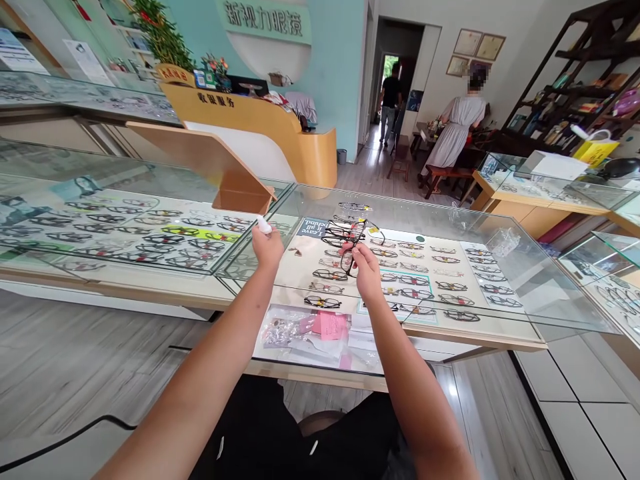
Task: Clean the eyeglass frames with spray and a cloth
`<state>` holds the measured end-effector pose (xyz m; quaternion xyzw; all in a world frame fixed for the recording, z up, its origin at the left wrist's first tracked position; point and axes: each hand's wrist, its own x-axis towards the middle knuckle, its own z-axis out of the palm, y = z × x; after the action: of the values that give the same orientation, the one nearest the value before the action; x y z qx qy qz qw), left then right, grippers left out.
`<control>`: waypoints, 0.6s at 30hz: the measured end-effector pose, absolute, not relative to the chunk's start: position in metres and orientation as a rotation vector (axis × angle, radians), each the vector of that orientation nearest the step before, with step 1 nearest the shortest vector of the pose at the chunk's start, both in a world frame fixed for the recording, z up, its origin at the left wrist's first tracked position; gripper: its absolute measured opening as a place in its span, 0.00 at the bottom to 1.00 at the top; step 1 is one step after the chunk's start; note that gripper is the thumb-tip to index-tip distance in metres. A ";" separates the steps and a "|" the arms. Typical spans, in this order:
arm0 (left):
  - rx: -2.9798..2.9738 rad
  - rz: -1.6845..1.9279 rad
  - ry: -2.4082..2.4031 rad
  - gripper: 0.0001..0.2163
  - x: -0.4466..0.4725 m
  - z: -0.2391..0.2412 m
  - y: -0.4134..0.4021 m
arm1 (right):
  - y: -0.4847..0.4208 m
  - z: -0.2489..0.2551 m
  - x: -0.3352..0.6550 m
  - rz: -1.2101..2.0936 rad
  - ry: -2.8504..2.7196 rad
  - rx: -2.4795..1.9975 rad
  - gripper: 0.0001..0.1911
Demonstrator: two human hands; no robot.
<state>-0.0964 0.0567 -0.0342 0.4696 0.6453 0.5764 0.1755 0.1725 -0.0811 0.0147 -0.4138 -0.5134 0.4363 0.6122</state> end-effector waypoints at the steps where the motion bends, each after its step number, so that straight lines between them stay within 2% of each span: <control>1: 1.240 1.643 1.930 0.10 -0.096 -0.036 0.057 | -0.081 0.015 0.173 1.007 -1.187 -0.957 0.15; 10: 1.155 1.609 2.089 0.11 -0.096 -0.040 0.058 | -0.081 0.012 0.171 1.012 -1.190 -0.940 0.15; 18: 1.097 1.727 2.090 0.25 -0.089 -0.031 0.052 | -0.082 0.016 0.172 1.003 -1.187 -0.950 0.15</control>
<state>-0.0890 0.0525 -0.0308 0.3729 0.7103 0.5871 0.1082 0.1715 -0.0818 0.0158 -0.4120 -0.5149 0.4349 0.6132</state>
